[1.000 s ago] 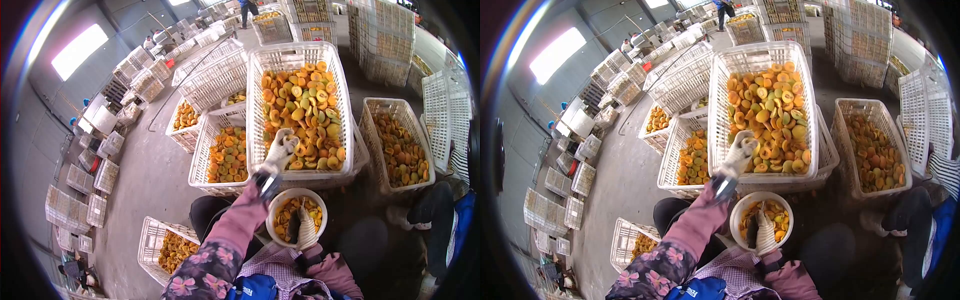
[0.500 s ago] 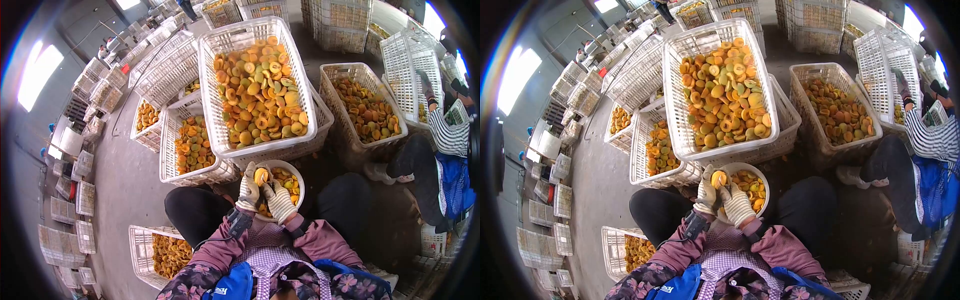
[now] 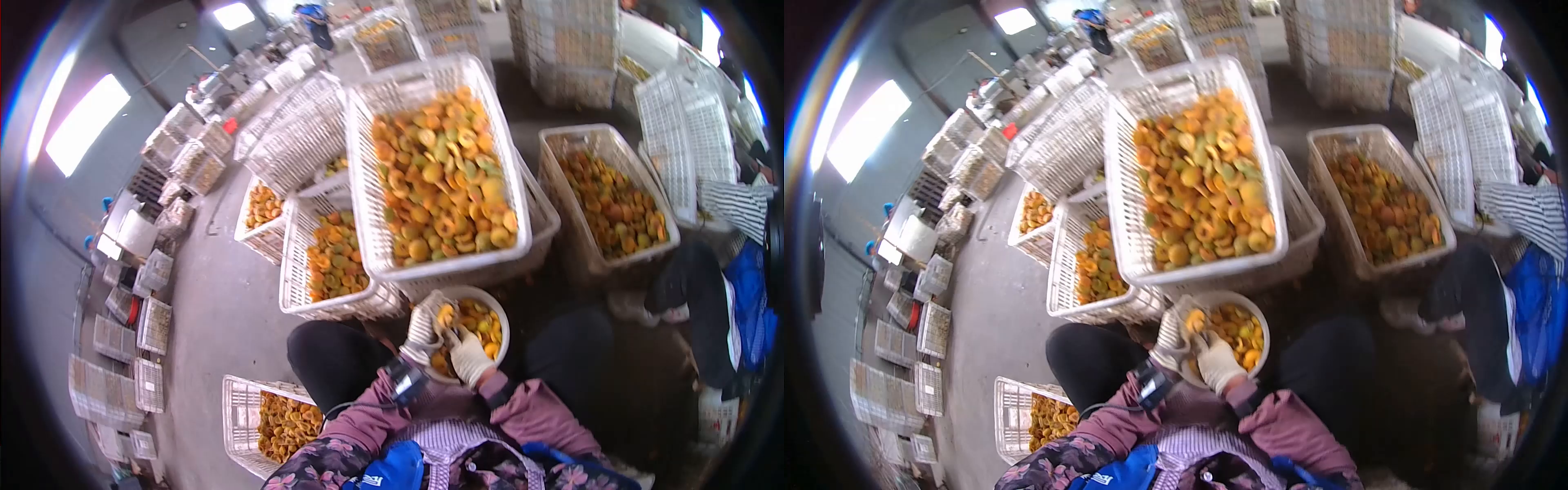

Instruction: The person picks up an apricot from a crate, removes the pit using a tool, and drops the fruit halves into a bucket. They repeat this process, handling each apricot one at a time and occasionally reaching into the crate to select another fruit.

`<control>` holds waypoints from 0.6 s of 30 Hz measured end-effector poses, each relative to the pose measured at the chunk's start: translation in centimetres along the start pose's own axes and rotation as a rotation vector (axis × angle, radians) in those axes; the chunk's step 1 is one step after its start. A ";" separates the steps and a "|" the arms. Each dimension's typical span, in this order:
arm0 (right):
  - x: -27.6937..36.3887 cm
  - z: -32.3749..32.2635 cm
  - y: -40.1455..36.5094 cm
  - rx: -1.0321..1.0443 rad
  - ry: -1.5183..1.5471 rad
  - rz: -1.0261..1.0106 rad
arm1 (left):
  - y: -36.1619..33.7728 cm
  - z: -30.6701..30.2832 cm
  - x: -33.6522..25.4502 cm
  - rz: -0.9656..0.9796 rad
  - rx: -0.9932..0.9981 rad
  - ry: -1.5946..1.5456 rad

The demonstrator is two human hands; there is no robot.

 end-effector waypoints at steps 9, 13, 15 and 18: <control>0.1 0.5 -0.4 -0.066 0.222 0.092 | -2.4 3.1 -4.2 -0.025 -0.382 -0.109; -1.6 1.3 -0.3 -0.027 0.424 0.158 | -2.8 2.3 -3.5 -0.018 -0.401 -0.131; -2.0 1.6 -0.1 0.046 0.293 0.190 | -2.0 2.0 -0.6 -0.052 -0.342 -0.603; -0.9 1.4 -0.3 0.045 0.343 0.179 | -1.6 1.2 0.0 -0.043 -0.258 -0.558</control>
Point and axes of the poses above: each hand's wrist, its own y-axis towards the middle knuckle, its own z-axis out of the palm, x = y × z, the point moved 8 cm from there along y, towards the middle knuckle, and after that the axes turned 15 degrees about x, right-handed, at the moved point
